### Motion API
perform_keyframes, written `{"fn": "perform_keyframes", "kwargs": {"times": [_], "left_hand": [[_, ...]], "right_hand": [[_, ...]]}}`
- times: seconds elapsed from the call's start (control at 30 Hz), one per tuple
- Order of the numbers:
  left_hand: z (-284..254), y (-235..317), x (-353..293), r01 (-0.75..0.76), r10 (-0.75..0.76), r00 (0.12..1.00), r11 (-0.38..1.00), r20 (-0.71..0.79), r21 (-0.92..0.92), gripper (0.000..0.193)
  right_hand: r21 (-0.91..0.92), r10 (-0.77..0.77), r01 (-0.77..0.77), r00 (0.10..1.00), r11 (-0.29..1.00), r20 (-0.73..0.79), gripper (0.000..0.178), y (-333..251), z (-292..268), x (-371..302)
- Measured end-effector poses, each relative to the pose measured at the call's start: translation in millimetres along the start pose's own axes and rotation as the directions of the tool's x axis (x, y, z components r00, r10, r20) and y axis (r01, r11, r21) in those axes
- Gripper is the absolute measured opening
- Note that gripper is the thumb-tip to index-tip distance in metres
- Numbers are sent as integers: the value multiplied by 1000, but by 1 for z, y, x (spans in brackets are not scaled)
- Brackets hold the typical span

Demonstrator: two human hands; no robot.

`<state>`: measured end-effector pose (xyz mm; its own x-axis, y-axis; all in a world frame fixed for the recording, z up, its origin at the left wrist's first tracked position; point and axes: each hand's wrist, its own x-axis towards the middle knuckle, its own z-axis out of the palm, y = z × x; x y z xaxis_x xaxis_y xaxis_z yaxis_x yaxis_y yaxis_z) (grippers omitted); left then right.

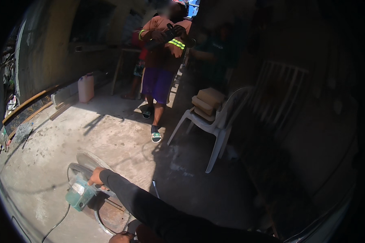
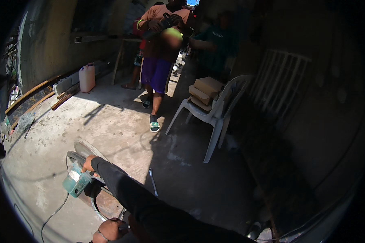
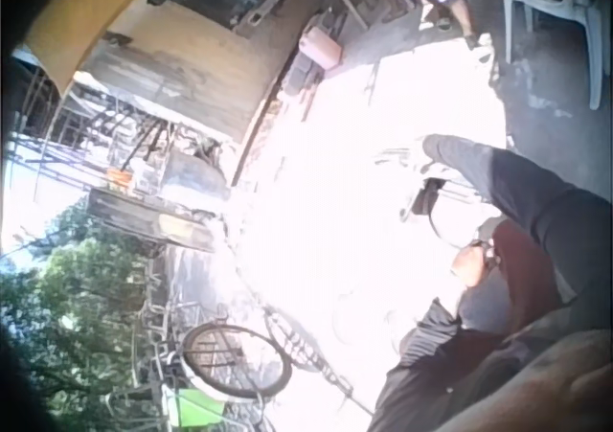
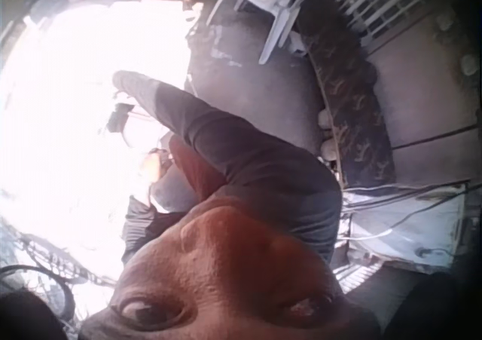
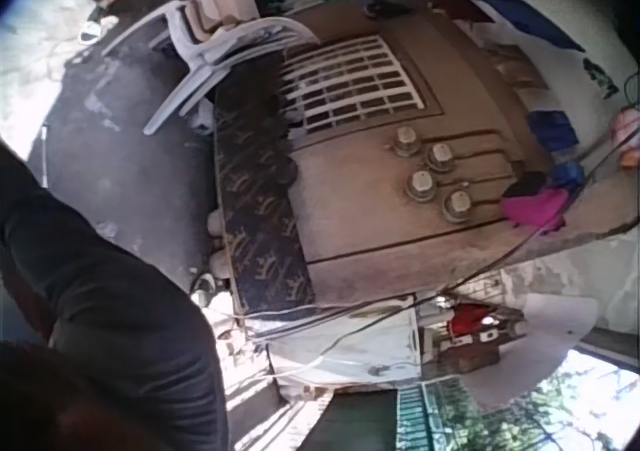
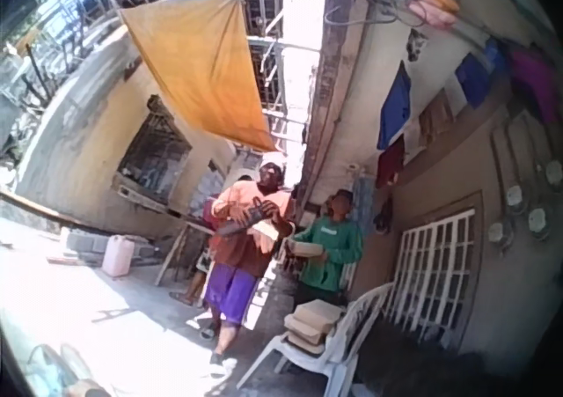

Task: The person uses a chop saw to cut a metal ring into smaller segments. They repeatedly position the ring under the blade, lower the saw to cut, and then remove the cut pieces.

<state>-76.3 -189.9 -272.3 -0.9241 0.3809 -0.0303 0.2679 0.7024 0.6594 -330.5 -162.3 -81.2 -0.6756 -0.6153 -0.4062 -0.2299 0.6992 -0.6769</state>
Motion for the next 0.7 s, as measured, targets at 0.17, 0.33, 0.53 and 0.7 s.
{"fn": "perform_keyframes", "kwargs": {"times": [0.17, 0.33, 0.53, 0.7], "left_hand": [[-49, 54, 8, 20, -32, 986, 997, 163, 75, 32], [-58, 62, 4, 80, -92, 981, 994, 170, 77, 37], [-51, 62, 4, 102, -114, 984, 990, 135, 93, 37], [-48, 50, 4, 130, -144, 978, 986, 153, 100, 34]], "right_hand": [[25, 66, -66, 998, 997, 7, 44, 10, 0, 5], [29, 48, -48, 999, 998, -7, 44, 10, 3, 12], [21, 47, -47, 999, 999, 15, 45, 6, -1, 9], [-2, 30, -30, 999, 1000, 28, 51, 2, -1, 5]]}}
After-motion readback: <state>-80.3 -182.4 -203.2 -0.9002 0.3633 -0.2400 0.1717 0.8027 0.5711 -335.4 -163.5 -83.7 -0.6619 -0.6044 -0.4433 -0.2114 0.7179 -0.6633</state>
